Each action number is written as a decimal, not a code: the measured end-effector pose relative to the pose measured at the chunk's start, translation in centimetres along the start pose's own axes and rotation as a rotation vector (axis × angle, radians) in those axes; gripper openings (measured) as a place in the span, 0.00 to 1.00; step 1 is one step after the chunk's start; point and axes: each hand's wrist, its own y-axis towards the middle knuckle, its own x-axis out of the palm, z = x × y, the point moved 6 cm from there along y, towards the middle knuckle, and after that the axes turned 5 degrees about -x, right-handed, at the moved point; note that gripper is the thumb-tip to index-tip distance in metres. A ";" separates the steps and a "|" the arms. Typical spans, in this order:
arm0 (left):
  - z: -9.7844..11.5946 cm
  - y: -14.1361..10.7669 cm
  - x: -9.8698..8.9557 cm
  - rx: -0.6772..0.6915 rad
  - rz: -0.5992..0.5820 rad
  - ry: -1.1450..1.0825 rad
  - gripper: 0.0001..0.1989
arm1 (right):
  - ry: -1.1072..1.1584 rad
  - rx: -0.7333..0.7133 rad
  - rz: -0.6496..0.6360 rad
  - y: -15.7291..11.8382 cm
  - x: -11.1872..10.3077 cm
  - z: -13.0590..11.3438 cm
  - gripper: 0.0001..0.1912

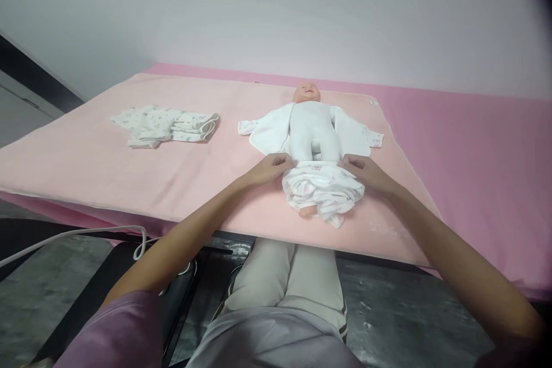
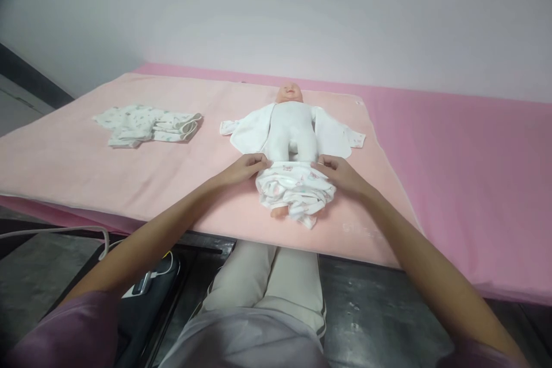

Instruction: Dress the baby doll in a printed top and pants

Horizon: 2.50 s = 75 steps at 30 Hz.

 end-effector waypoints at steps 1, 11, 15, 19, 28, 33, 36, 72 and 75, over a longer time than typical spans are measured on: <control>-0.2 0.1 0.3 0.006 -0.003 -0.062 0.26 | 0.097 0.010 0.044 0.0 0.2 0.9 0.35; -0.9 1.1 0.3 -0.040 0.169 -0.671 0.30 | 0.468 -0.037 0.214 3.3 3.1 0.2 0.30; -1.7 0.4 -2.9 -0.057 0.231 -0.584 0.28 | 0.388 -0.067 0.251 3.6 1.6 0.8 0.34; -1.6 1.5 -4.6 -0.016 0.240 -0.521 0.25 | 0.288 -0.119 0.335 4.4 1.1 0.5 0.33; -1.1 4.7 -4.3 -0.044 0.210 -0.454 0.30 | 0.118 -0.014 0.392 8.3 1.1 0.2 0.32; 4.5 4.1 -4.6 0.256 0.154 0.252 0.21 | -0.448 -0.231 0.280 7.7 1.9 -5.2 0.22; 7.1 4.5 -4.0 0.334 0.116 0.434 0.18 | -0.634 -0.293 0.189 8.3 2.7 -7.4 0.24; -1.9 11.7 -4.3 -0.113 0.219 -0.479 0.31 | 0.428 0.001 0.275 13.0 1.2 3.1 0.30; -2.0 12.2 -4.0 -0.079 0.193 -0.541 0.32 | 0.522 -0.065 0.270 13.3 1.5 2.5 0.28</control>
